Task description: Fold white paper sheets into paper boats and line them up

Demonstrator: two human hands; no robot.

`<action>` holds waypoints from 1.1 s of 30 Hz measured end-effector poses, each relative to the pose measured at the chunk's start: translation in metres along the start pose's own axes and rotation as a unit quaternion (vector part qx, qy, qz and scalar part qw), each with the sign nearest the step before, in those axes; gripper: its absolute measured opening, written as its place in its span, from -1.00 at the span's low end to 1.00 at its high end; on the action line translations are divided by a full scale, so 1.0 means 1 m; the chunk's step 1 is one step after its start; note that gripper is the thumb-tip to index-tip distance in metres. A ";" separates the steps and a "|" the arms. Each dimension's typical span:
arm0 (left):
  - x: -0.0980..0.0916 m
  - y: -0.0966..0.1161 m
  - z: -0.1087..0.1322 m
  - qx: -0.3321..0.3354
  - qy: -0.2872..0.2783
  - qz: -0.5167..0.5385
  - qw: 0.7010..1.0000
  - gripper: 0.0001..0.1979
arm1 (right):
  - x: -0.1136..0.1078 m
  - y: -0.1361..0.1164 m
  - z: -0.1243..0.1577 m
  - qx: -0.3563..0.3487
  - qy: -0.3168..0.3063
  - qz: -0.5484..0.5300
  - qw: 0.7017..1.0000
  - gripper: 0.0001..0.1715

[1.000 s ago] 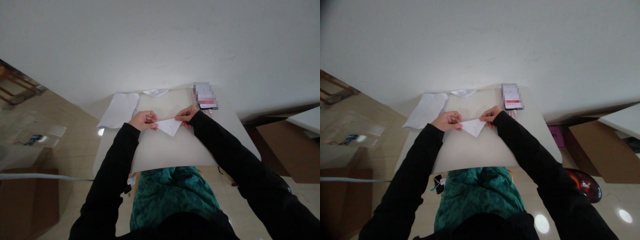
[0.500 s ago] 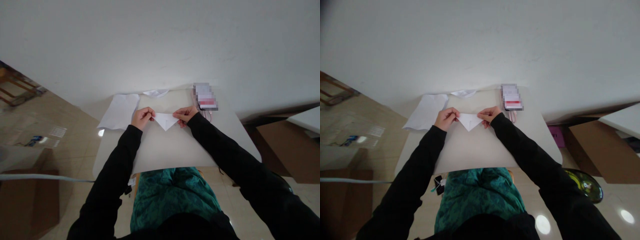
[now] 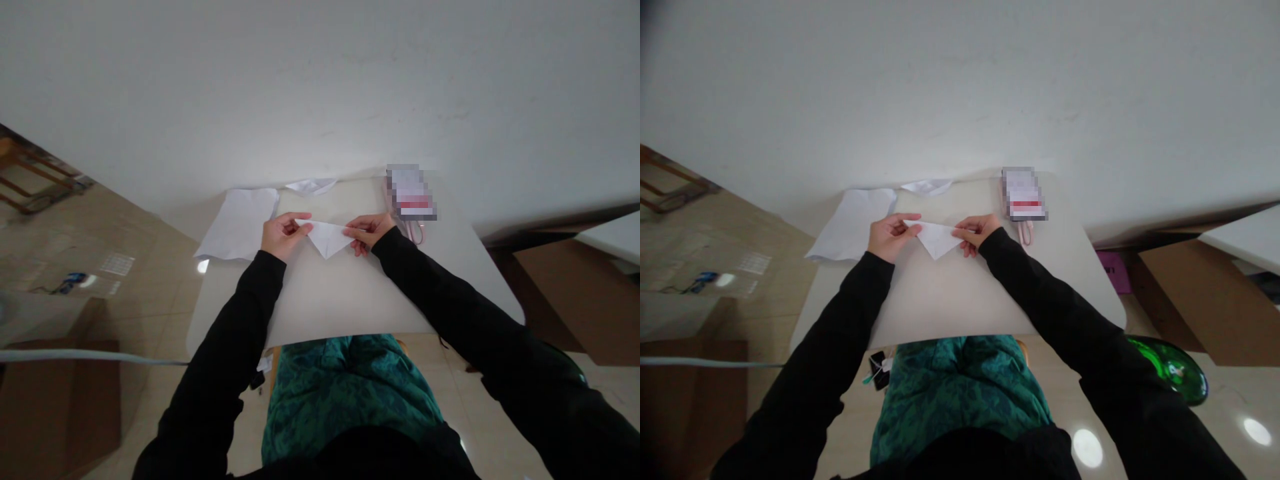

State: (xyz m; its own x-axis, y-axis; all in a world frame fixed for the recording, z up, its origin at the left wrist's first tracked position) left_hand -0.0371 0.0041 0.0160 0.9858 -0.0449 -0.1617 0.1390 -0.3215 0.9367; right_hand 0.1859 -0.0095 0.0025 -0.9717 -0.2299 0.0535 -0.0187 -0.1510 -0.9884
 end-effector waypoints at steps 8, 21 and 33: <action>0.011 0.004 0.004 0.047 0.125 -0.017 0.991 -0.68 | 0.011 0.000 0.006 0.020 -0.041 0.019 0.999 -0.46; 0.013 0.011 0.010 0.091 0.202 -0.095 0.970 -0.70 | 0.033 0.002 0.017 0.011 -0.031 -0.012 0.999 -0.48; 0.025 0.001 0.007 0.054 0.129 0.086 0.986 -0.54 | 0.028 -0.003 0.023 -0.099 0.088 0.064 0.989 -0.48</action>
Point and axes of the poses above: each hand's wrist, its own z-axis away from the middle knuckle, its own x-axis out of the palm, y = z × x, the point moved 1 cm from there along -z, towards the middle knuckle, and after that the axes turned 6 degrees about x, right-handed, at the moved point
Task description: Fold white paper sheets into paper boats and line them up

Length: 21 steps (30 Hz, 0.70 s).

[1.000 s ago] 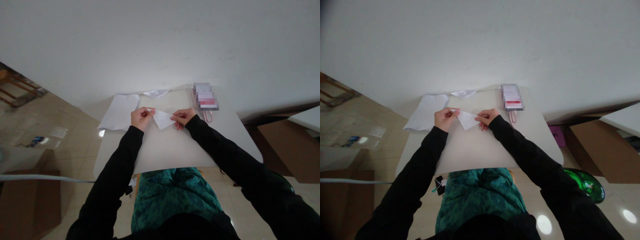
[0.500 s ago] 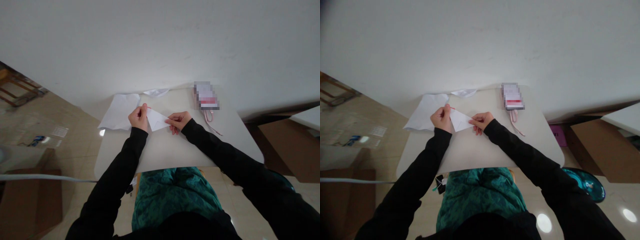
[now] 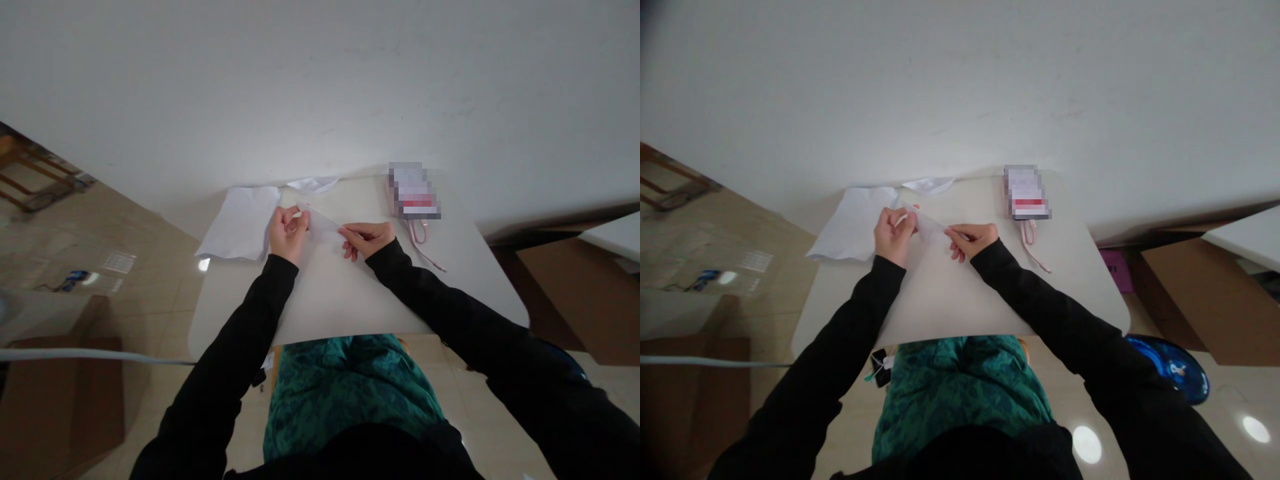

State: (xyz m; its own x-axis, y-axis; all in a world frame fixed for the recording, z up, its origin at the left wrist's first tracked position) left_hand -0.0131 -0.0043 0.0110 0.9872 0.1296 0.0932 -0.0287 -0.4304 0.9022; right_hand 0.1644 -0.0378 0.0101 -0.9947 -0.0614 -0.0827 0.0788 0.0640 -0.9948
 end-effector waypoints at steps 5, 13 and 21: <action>0.023 0.008 0.019 -0.115 -0.079 0.042 0.989 -0.54 | -0.008 -0.001 0.000 -0.178 0.037 0.244 0.953 -0.55; 0.028 0.012 0.022 -0.104 -0.082 0.070 0.989 -0.59 | 0.000 -0.007 0.003 -0.217 0.036 0.350 0.911 -0.55; 0.026 0.013 0.021 -0.071 -0.117 0.072 0.988 -0.57 | 0.001 -0.011 0.006 -0.085 0.013 0.172 0.981 -0.50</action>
Point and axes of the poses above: each hand's wrist, its own z-axis away from the middle knuckle, its own x-axis out of the palm, y = z × x, the point moved 1 cm from there along -z, towards the middle knuckle, and after that the axes turned 6 degrees about x, right-handed, at the moved point
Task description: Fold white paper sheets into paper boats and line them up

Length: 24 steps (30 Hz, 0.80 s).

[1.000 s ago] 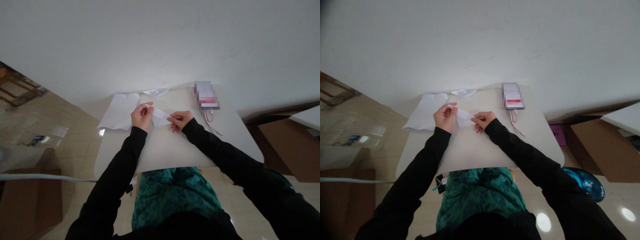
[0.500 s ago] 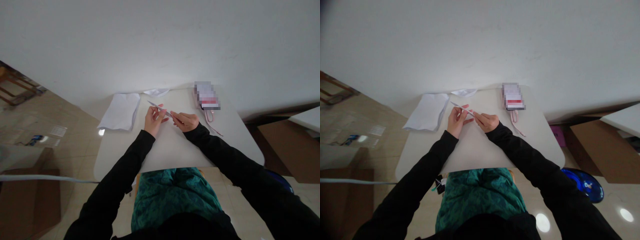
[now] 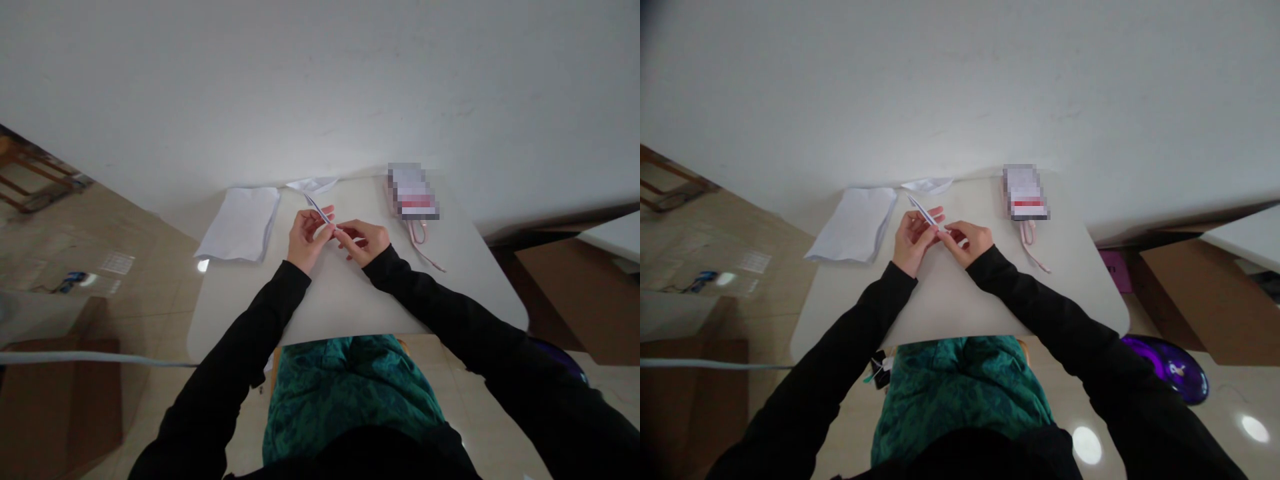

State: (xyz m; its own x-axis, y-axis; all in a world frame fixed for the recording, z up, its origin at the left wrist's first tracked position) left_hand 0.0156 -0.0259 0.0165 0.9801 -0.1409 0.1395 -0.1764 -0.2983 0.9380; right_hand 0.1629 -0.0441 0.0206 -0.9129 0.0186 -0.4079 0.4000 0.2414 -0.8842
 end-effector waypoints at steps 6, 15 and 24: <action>-0.001 0.000 0.000 0.000 -0.002 -0.012 1.000 -0.55 | 0.000 -0.001 -0.001 0.039 -0.038 -0.059 0.997 -0.50; 0.001 0.000 0.006 0.042 -0.081 -0.042 0.995 -0.48 | 0.005 0.009 -0.007 -0.033 0.042 0.107 0.993 -0.72; 0.007 -0.012 0.002 0.080 -0.006 -0.134 0.988 -0.59 | 0.005 0.014 -0.009 -0.043 0.078 0.122 0.989 -0.64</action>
Point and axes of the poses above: each hand's wrist, its own z-axis away from the middle knuckle, its own x-axis out of the palm, y = z × x, the point moved 1 cm from there along -z, towards the middle knuckle, and after that the axes turned 6 degrees about x, right-handed, at the moved point
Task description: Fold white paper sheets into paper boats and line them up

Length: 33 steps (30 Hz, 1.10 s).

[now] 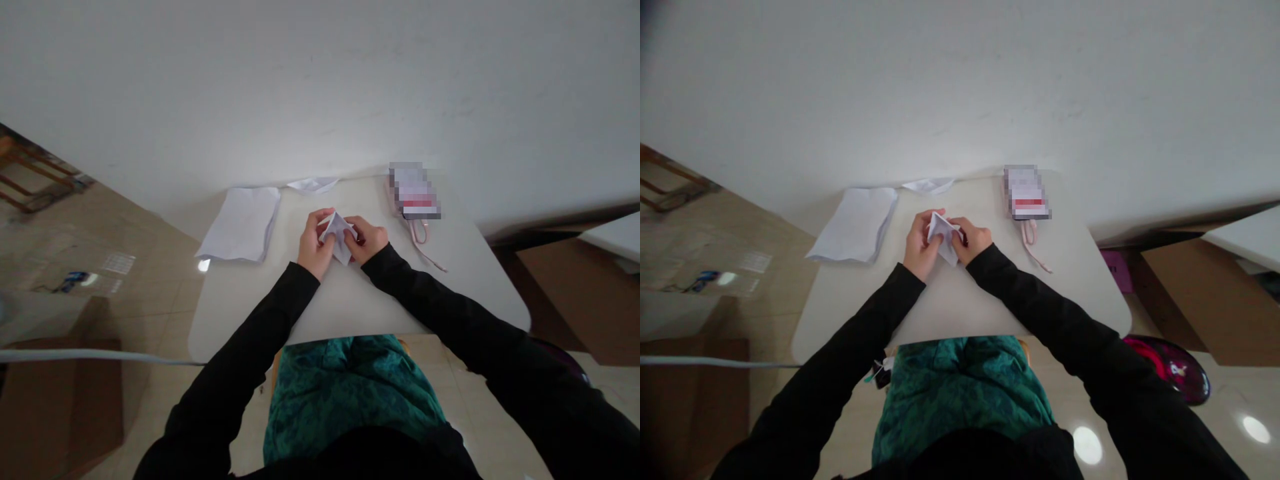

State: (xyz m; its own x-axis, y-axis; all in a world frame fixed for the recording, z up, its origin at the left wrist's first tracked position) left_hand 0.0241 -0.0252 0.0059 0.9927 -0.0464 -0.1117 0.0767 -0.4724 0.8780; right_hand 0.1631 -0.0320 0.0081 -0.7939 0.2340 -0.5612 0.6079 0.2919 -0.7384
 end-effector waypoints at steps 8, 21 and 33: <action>-0.009 -0.002 -0.004 -0.128 0.000 0.105 0.986 -0.84 | 0.003 0.014 -0.007 0.122 -0.103 -0.315 0.936 -0.53; -0.024 0.008 -0.015 -0.335 -0.041 0.289 0.896 -0.68 | 0.006 0.018 -0.016 0.256 -0.154 -0.549 0.781 -0.75; -0.011 0.008 -0.002 -0.229 0.015 0.156 0.961 -0.18 | 0.013 0.017 -0.008 0.076 -0.103 -0.418 0.899 -0.74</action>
State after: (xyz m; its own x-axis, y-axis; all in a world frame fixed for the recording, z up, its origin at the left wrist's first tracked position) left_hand 0.0141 -0.0267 0.0145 0.9755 -0.0949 0.1983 -0.1994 -0.0016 0.9799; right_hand 0.1637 -0.0164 -0.0087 -0.9674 -0.1892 0.1683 -0.1982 0.1522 -0.9683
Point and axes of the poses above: each hand's wrist, its own z-axis away from the middle knuckle, its own x-axis out of the palm, y = z × x, the point moved 1 cm from there along -z, towards the middle knuckle, and after that the axes turned 6 degrees about x, right-handed, at the moved point
